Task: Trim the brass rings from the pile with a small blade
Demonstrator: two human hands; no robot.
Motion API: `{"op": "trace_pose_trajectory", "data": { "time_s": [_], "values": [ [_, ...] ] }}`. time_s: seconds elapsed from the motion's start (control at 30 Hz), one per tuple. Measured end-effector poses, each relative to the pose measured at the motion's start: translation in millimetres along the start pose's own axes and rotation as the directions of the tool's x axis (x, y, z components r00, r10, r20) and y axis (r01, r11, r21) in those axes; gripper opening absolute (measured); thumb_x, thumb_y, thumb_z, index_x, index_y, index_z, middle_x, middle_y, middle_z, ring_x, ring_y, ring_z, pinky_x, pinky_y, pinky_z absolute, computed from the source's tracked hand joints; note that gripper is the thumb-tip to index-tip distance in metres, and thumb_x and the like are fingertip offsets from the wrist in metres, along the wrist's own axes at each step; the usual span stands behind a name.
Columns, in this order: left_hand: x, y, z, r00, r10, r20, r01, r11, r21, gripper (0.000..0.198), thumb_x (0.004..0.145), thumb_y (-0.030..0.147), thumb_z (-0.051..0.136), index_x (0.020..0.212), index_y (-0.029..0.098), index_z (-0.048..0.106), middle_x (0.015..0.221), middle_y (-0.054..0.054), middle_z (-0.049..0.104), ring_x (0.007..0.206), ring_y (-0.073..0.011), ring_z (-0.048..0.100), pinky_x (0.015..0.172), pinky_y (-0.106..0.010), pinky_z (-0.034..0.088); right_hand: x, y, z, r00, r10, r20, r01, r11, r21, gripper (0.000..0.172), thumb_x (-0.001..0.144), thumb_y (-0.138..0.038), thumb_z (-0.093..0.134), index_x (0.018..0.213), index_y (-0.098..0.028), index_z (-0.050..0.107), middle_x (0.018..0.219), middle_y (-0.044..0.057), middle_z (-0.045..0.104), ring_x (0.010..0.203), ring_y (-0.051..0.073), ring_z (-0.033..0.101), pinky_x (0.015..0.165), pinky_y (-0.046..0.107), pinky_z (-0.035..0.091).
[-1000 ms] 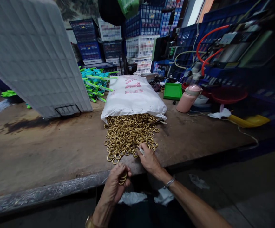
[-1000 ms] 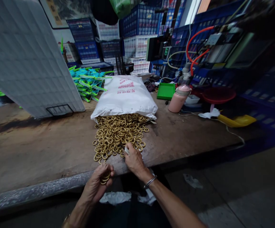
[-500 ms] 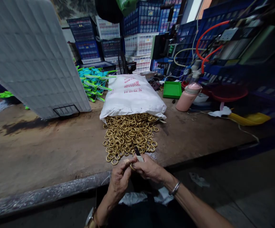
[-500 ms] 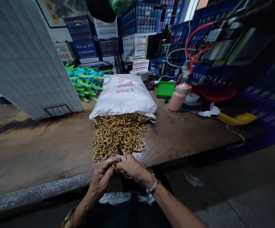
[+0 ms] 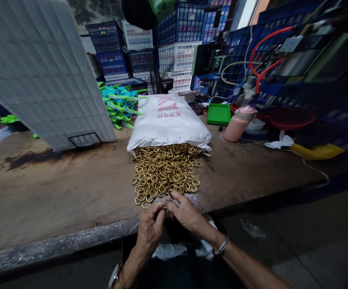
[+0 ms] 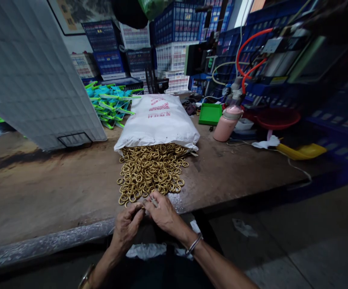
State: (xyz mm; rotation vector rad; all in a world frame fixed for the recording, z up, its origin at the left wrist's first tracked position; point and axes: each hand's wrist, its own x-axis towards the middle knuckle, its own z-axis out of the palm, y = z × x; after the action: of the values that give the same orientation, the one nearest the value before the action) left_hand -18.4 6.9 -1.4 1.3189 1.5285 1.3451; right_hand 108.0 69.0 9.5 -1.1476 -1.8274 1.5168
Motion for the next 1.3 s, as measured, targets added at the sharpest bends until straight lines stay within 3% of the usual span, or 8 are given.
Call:
{"op": "trace_pose_trajectory", "data": {
  "time_s": [0.17,0.33,0.5,0.63,1.0,1.13,1.2,1.3],
  "values": [
    [-1.8,-0.7,2.1,0.992,-0.078,0.099,0.093,0.983,-0.16,0.016,0.077,0.023,0.051,0.069,0.016,0.063,0.064,-0.001,0.057,0.063,-0.0141,0.051,0.063,-0.023,0.04,2.4,5.8,6.3,0.999,-0.02,-0.025,0.018,0.997,-0.071,0.02,0.078,-0.034,0.044,0.069,-0.017,0.046,0.06,-0.005,0.045,0.056,0.008,0.041,0.051,0.018,0.032],
    [-1.8,3.2,2.5,0.98,-0.148,0.131,0.178,0.948,-0.263,0.019,0.075,0.032,0.055,0.067,0.015,0.058,0.061,0.002,0.05,0.058,-0.0106,0.045,0.057,-0.021,0.037,5.4,5.4,8.4,0.994,-0.054,-0.095,0.041,0.991,-0.13,0.021,0.077,-0.032,0.045,0.062,-0.017,0.044,0.058,-0.005,0.042,0.056,0.008,0.037,0.053,0.019,0.031],
    [-2.3,4.3,3.6,0.929,-0.332,0.161,0.367,0.877,-0.31,0.033,0.072,0.046,0.055,0.059,0.016,0.051,0.046,0.007,0.04,0.04,-0.0053,0.03,0.04,-0.018,0.023,6.3,3.4,9.2,0.992,-0.063,-0.112,0.043,0.983,-0.179,0.025,0.079,-0.034,0.042,0.061,-0.017,0.043,0.056,-0.005,0.042,0.055,0.008,0.037,0.052,0.02,0.031],
    [-3.8,3.8,2.8,0.896,-0.382,0.225,0.441,0.818,-0.369,0.034,0.074,0.048,0.053,0.061,0.016,0.048,0.045,0.007,0.04,0.035,-0.0035,0.026,0.036,-0.018,0.017,4.3,-0.8,7.4,0.992,-0.066,-0.103,0.053,0.991,-0.124,0.026,0.08,-0.035,0.04,0.061,-0.018,0.043,0.055,-0.005,0.043,0.053,0.008,0.038,0.051,0.02,0.031],
    [-7.7,3.5,3.9,0.904,-0.36,0.231,0.428,0.759,-0.491,0.03,0.075,0.044,0.054,0.067,0.016,0.047,0.051,0.006,0.045,0.036,-0.002,0.028,0.035,-0.016,0.016,1.6,-7.7,4.3,0.996,-0.079,-0.035,0.08,0.996,0.027,0.03,0.083,-0.037,0.035,0.061,-0.018,0.042,0.052,-0.005,0.043,0.049,0.008,0.039,0.05,0.02,0.033],
    [-9.2,4.0,2.6,0.904,-0.372,0.211,0.427,0.761,-0.489,0.03,0.075,0.046,0.053,0.069,0.018,0.044,0.054,0.006,0.048,0.037,-0.0023,0.03,0.035,-0.015,0.018,-2.2,-4.0,3.4,0.985,-0.139,-0.105,0.119,0.977,-0.176,0.02,0.082,-0.028,0.036,0.067,-0.018,0.045,0.058,-0.003,0.047,0.054,0.01,0.044,0.053,0.02,0.033],
    [-9.7,4.8,2.4,0.911,-0.365,0.194,0.412,0.77,-0.487,0.031,0.075,0.047,0.053,0.069,0.018,0.043,0.053,0.006,0.047,0.037,-0.0025,0.03,0.036,-0.015,0.019,-6.4,-1.2,4.0,0.975,-0.221,-0.036,0.2,0.931,-0.305,0.01,0.078,-0.018,0.039,0.073,-0.018,0.047,0.062,-0.002,0.051,0.058,0.011,0.047,0.055,0.021,0.033],
    [-10.3,6.0,2.3,0.926,-0.34,0.166,0.377,0.796,-0.473,0.033,0.072,0.049,0.055,0.07,0.019,0.042,0.05,0.008,0.043,0.036,-0.0027,0.028,0.036,-0.015,0.018,-12.5,1.7,5.8,0.957,-0.276,0.086,0.286,0.858,-0.426,0.021,0.066,-0.006,0.037,0.079,-0.019,0.047,0.064,-0.001,0.054,0.059,0.012,0.049,0.055,0.021,0.032]
  ]
}}
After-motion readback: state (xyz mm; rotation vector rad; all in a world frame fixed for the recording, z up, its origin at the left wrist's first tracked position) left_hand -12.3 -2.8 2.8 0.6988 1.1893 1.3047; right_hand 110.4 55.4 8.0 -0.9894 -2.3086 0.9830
